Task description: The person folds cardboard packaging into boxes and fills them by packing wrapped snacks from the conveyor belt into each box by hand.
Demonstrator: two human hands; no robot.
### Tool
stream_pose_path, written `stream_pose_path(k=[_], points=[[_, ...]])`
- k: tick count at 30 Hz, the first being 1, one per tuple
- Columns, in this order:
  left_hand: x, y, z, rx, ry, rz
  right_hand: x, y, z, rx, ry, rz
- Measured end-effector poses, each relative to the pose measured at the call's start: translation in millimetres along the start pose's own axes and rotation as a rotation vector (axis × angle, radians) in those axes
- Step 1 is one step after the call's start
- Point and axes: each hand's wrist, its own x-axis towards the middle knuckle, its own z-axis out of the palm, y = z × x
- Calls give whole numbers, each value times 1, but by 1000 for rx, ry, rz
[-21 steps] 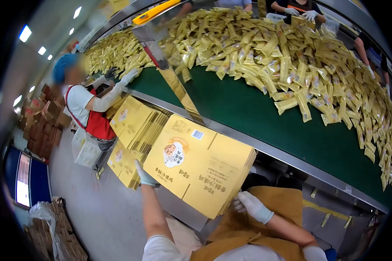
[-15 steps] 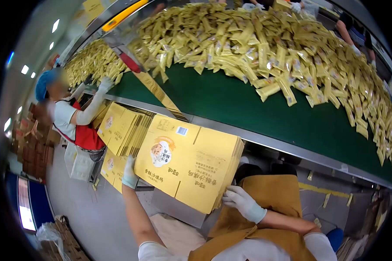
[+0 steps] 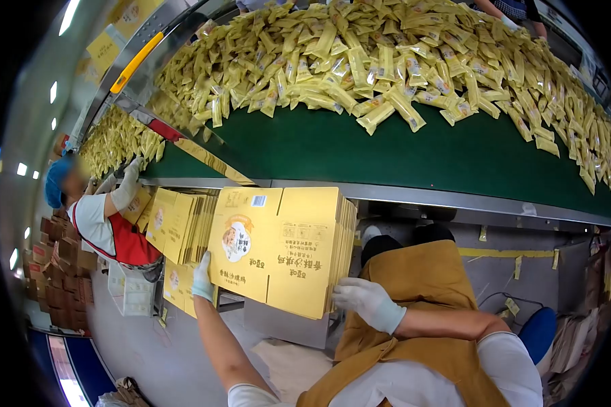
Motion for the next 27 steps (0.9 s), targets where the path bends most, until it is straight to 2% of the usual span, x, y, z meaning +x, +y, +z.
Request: stream_pose_path(k=[4,7,19,22,25,27], points=[[-5,4,-4,-61,0,-18,0,5,3,-175,-125,-55],[-5,5,-4,-59,-8,-8,-1,3,9,-224,-22,61],[-7,0,4,-115,-48,-32,0,7,3,-229,-198,12],[-7,-2,2,-116,-41,-19,-5,5,6,-91,-88,102],[-4,-4,3,-149,-37,-14,-1,3,0,85,-187,153],[-3,-6,3,-161,-39,-17,-5,-2,3,67,-139,141]])
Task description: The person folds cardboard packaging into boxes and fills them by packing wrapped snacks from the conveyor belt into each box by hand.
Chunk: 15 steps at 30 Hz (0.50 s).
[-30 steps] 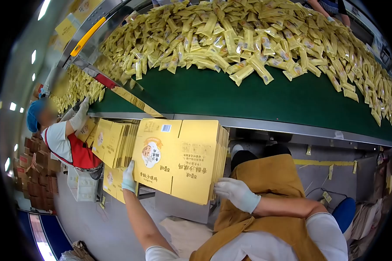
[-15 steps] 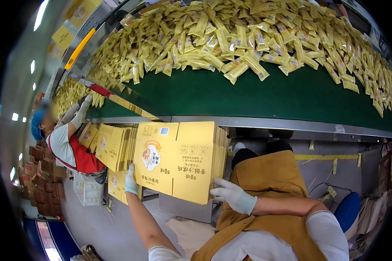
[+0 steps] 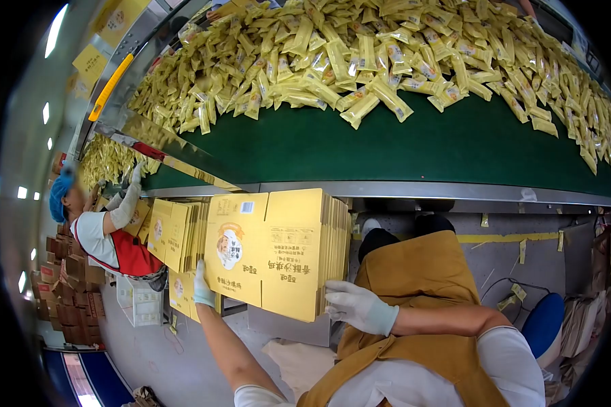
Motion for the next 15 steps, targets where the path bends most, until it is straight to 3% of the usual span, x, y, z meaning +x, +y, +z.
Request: stream_pose_path(k=[5,9,13,15], points=[[6,-1,-9,-49,-32,-24,1,-9,26,28,-177,-79],[9,-4,-7,44,50,-15,19,-23,36,-226,-20,-148],[12,-4,-8,164,73,27,13,-13,14,-448,310,-245],[8,-3,-8,150,54,25,8,-7,9,-480,314,-290]])
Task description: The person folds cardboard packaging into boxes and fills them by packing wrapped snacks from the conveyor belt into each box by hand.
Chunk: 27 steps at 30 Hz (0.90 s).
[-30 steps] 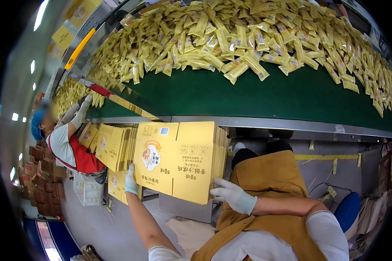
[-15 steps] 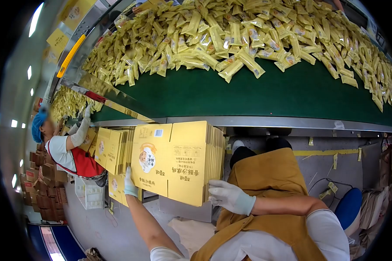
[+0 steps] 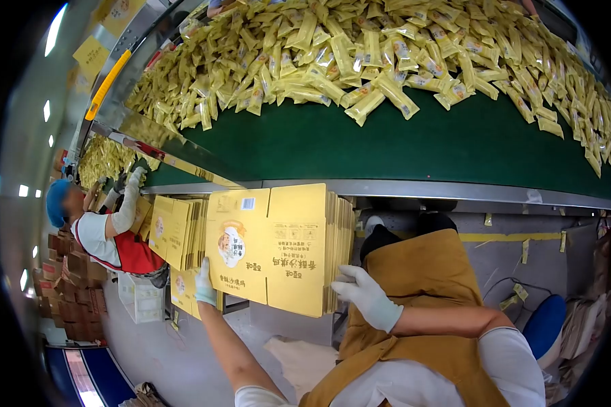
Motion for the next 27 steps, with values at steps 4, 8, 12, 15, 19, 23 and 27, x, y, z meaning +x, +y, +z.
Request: stream_pose_path(k=[4,8,12,15,19,23,27], points=[[-16,23,13,132,34,-8,4,11,-8,41,-47,-92],[7,42,-7,224,-130,-152,-6,5,-8,295,-118,-29],[41,51,-19,383,-120,-285,-4,4,-19,503,-292,57],[40,82,7,619,-113,-313,11,14,-26,629,-450,-23],[49,74,33,461,-137,-174,7,2,-22,527,-465,20],[81,39,42,473,34,-16,10,-1,-26,725,-505,59],[76,35,44,426,56,7,21,18,-29,840,-340,142]])
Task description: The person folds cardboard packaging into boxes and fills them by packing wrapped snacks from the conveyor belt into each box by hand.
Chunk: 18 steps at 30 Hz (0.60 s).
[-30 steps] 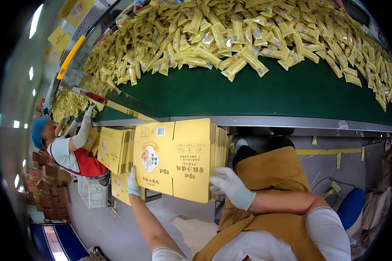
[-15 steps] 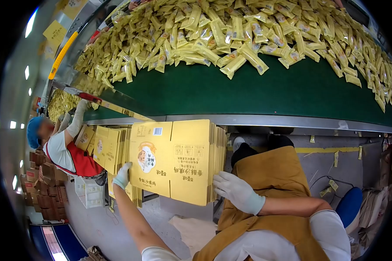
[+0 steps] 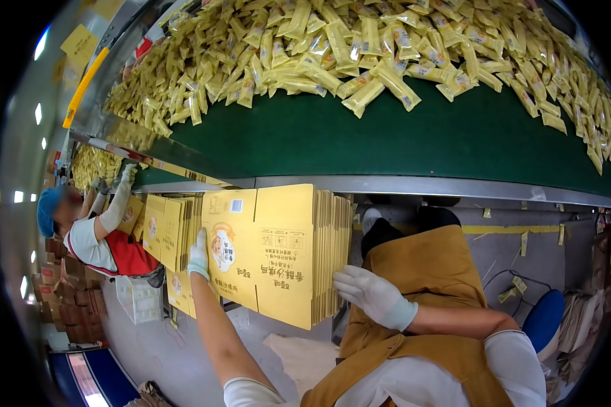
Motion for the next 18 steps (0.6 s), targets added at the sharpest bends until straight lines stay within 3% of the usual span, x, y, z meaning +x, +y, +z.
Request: stream_pose_path(k=[1,3,5,8,10,18], points=[[1,-2,0,-18,4,1,-5,-3,15,-9,252,12],[3,-7,1,-54,11,4,9,-7,-22,-975,-116,-150],[1,0,2,-29,-8,8,13,-5,-25,-1325,-298,-267],[3,0,0,25,-5,6,8,-1,14,-811,-137,-224],[6,1,-2,32,-21,4,8,-8,21,-293,102,-16],[1,2,2,9,-24,-19,12,6,-15,-80,199,-65]])
